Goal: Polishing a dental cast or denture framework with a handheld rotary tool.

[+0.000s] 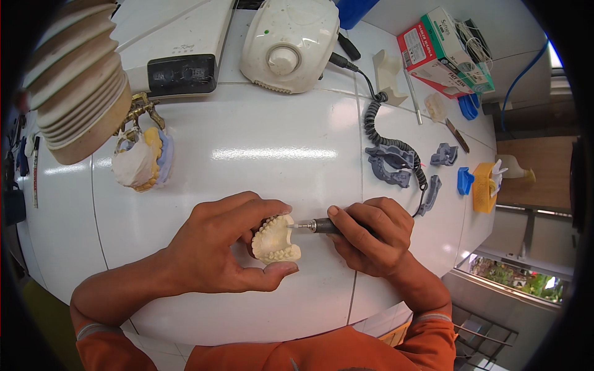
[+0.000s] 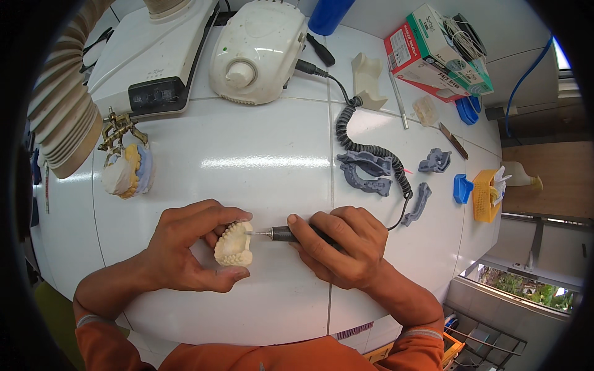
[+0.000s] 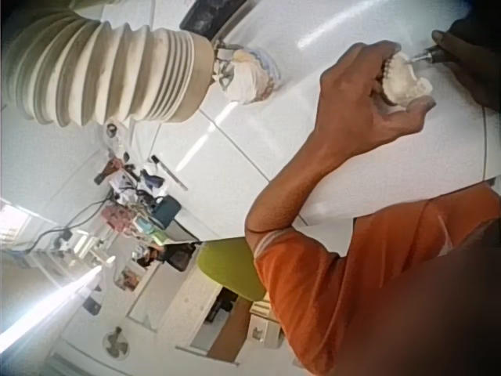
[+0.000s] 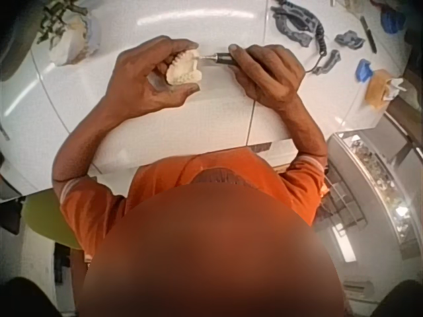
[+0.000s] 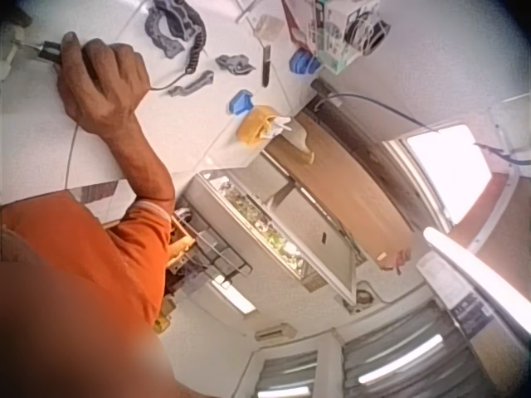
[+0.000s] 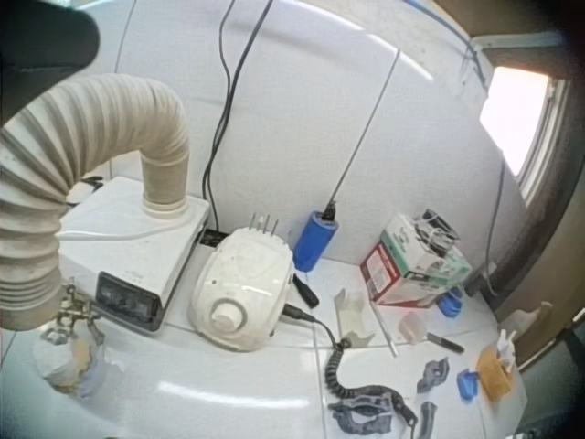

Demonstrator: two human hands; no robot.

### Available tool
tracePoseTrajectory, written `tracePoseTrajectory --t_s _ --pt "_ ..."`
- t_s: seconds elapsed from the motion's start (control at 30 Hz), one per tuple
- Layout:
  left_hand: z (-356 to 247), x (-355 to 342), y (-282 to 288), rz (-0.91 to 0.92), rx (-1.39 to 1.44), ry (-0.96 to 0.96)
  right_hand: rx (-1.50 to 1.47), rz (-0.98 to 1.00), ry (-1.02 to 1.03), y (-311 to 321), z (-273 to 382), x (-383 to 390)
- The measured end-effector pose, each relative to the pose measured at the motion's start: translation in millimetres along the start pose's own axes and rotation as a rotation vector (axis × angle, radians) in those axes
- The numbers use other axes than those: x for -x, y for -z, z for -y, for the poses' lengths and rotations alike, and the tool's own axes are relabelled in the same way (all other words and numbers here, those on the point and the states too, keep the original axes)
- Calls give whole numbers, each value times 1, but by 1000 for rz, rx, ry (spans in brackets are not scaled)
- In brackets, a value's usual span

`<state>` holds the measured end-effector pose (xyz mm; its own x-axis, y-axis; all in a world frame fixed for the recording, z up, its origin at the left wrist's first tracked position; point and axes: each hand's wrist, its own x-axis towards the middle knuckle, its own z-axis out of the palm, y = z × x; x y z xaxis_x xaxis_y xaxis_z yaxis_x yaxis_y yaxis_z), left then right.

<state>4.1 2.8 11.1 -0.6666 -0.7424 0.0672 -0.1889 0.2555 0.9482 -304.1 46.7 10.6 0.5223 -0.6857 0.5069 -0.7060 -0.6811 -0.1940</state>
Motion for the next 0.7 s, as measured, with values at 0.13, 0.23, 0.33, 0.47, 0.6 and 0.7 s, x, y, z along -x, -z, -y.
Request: tracePoseTrajectory --t_s 0.13,0.23,0.33,0.47,0.6,0.7 --pt "1 0 -1 -6 7 -4 9 -16 -2 -1 -1 0" --pt "0 0 -1 -6 2 0 -7 21 10 1 1 -1" --pt "-1 0 -1 -1 -1 5 18 -11 -6 -1 -1 0" --pt "1 0 -1 -5 10 0 -10 16 14 0 1 0" --pt "-1 0 0 -2 -1 3 5 10 -4 1 1 0" --pt "0 0 -1 -5 6 1 -1 11 -10 1 0 0"
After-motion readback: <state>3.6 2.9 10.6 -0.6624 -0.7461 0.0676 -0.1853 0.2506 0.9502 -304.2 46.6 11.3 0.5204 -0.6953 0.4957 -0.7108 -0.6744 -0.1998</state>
